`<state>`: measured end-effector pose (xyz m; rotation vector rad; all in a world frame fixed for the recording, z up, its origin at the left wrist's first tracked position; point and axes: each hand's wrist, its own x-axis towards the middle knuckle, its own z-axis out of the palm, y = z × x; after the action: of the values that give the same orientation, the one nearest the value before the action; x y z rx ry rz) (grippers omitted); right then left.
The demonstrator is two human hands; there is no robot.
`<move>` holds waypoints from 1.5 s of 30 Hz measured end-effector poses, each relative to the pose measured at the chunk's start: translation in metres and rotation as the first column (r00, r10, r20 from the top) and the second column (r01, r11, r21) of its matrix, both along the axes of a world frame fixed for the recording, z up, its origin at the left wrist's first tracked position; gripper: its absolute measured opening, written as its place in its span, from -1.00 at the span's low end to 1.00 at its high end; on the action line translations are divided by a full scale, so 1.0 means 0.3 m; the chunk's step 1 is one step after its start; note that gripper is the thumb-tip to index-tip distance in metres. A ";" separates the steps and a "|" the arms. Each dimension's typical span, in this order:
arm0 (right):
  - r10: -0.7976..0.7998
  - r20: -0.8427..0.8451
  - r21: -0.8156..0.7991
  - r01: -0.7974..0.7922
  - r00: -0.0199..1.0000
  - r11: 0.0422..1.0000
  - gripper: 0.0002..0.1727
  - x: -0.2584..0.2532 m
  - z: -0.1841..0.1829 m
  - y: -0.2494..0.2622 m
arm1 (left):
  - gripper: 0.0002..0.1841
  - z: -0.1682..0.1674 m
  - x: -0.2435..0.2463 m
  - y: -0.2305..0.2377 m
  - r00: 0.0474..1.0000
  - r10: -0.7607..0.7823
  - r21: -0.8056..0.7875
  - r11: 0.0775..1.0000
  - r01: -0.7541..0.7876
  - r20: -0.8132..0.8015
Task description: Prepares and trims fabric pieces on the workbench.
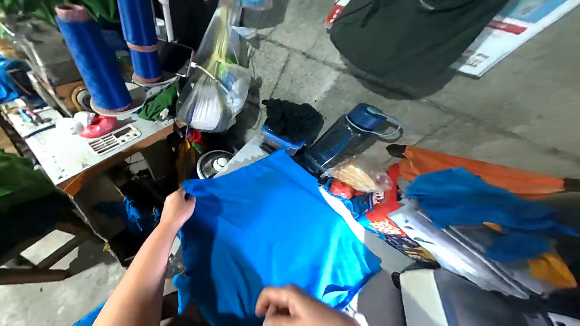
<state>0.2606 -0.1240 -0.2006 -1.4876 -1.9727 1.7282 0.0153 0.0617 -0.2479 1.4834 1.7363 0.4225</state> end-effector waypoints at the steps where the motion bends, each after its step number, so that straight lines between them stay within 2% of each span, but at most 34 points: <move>1: -0.063 0.057 0.084 0.058 0.996 0.995 -0.68 0.046 0.017 0.051 | -0.69 0.000 -0.006 0.015 1.000 -0.013 -0.016 1.000 0.013 -0.022; 3: -0.282 0.190 0.250 0.232 0.940 0.940 -0.66 0.157 0.049 0.186 | -0.63 -0.005 -0.013 0.035 1.000 -0.019 -0.035 0.999 0.019 -0.011; 5: -0.533 0.252 0.346 0.439 0.808 0.829 -0.70 0.272 0.051 0.328 | -0.53 -0.013 -0.018 0.040 1.000 -0.015 -0.019 1.000 0.015 0.009; 6: -0.627 0.274 0.382 0.515 0.729 0.767 -0.71 0.328 0.038 0.390 | -0.54 -0.012 -0.016 0.040 0.999 -0.029 -0.003 1.000 0.029 -0.015; 8: -0.737 0.327 0.468 0.577 0.591 0.670 -0.70 0.432 -0.005 0.489 | -0.60 0.007 -0.014 0.034 0.990 -0.059 -0.015 0.998 0.057 -0.129; 10: -0.782 0.384 0.545 0.563 0.490 0.621 -0.68 0.499 -0.038 0.551 | -0.60 0.014 -0.026 0.024 0.973 -0.062 -0.028 0.998 0.057 -0.224; 13: -0.773 0.439 0.597 0.494 0.458 0.632 -0.64 0.558 -0.101 0.628 | -0.61 -0.015 -0.065 0.017 0.965 -0.058 0.001 0.998 0.060 -0.257; 16: -0.645 0.627 0.530 0.368 0.437 0.764 -0.53 0.549 -0.104 0.694 | -0.63 -0.017 -0.075 0.039 0.954 -0.090 -0.059 0.995 0.077 -0.285; 18: -0.588 0.705 0.472 0.357 0.396 0.806 -0.49 0.530 -0.096 0.723 | -0.65 0.013 -0.050 0.063 0.923 -0.141 -0.157 0.983 0.090 -0.359; 20: -0.612 0.681 0.478 0.389 0.402 0.788 -0.52 0.534 -0.102 0.726 | -0.65 0.018 -0.045 0.085 0.906 -0.176 -0.209 0.973 0.101 -0.384; 22: -0.681 0.595 0.536 0.420 0.427 0.732 -0.66 0.557 -0.131 0.710 | -0.66 0.001 -0.065 0.093 0.925 -0.174 -0.187 0.976 0.115 -0.339; 24: -0.710 0.533 0.576 0.418 0.460 0.703 -0.74 0.566 -0.151 0.688 | -0.70 -0.024 -0.094 0.084 0.957 -0.132 -0.075 0.990 0.116 -0.259; 26: -0.757 0.415 0.700 0.354 0.506 0.620 -0.83 0.565 -0.172 0.661 | -0.74 -0.039 -0.115 0.066 0.990 -0.080 0.095 0.991 0.091 -0.113; 28: -0.772 0.341 0.808 0.253 0.536 0.532 -0.90 0.552 -0.189 0.638 | -0.73 -0.028 -0.113 0.041 0.997 -0.060 0.181 0.982 0.050 0.045; 30: -0.763 0.329 0.849 0.180 0.556 0.497 -0.86 0.539 -0.203 0.620 | -0.71 0.001 -0.092 0.014 0.983 -0.122 0.253 0.964 0.084 0.138; 31: -0.758 0.345 0.841 0.176 0.554 0.512 -0.78 0.536 -0.206 0.617 | -0.68 0.009 -0.075 0.004 0.967 -0.196 0.326 0.936 0.136 0.161; 33: -0.770 0.335 0.844 0.191 0.543 0.502 -0.63 0.529 -0.205 0.618 | -0.70 0.012 -0.021 -0.009 0.907 -0.379 0.496 0.832 0.248 0.183; 35: -0.771 0.290 0.872 0.177 0.567 0.457 -0.52 0.507 -0.191 0.632 | -0.82 0.021 0.065 -0.024 0.827 -0.549 0.613 0.695 0.376 0.116; 37: -0.710 0.275 0.882 0.124 0.648 0.454 -0.37 0.462 -0.159 0.647 | -0.89 0.054 0.157 -0.059 0.721 -0.689 0.633 0.590 0.501 0.073; 39: -0.569 0.300 0.893 -0.016 0.766 0.449 -0.25 0.403 -0.134 0.657 | -0.86 0.088 0.223 -0.107 0.599 -0.795 0.593 0.527 0.609 0.091; 40: -0.476 0.342 0.887 -0.111 0.811 0.448 -0.23 0.374 -0.128 0.659 | -0.84 0.096 0.241 -0.128 0.545 -0.830 0.570 0.507 0.647 0.119; 42: -0.308 0.465 0.829 -0.286 0.830 0.481 -0.23 0.330 -0.119 0.658 | -0.84 0.103 0.243 -0.157 0.459 -0.859 0.545 0.502 0.672 0.225; 45: -0.205 0.541 0.751 -0.359 0.816 0.554 -0.34 0.331 -0.117 0.668 | -0.82 0.090 0.173 -0.174 0.367 -0.787 0.544 0.611 0.575 0.495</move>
<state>0.3600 0.0762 -0.2356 -1.5717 -2.5763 0.0672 0.0671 0.0093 -0.2209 1.7783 0.3299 0.6726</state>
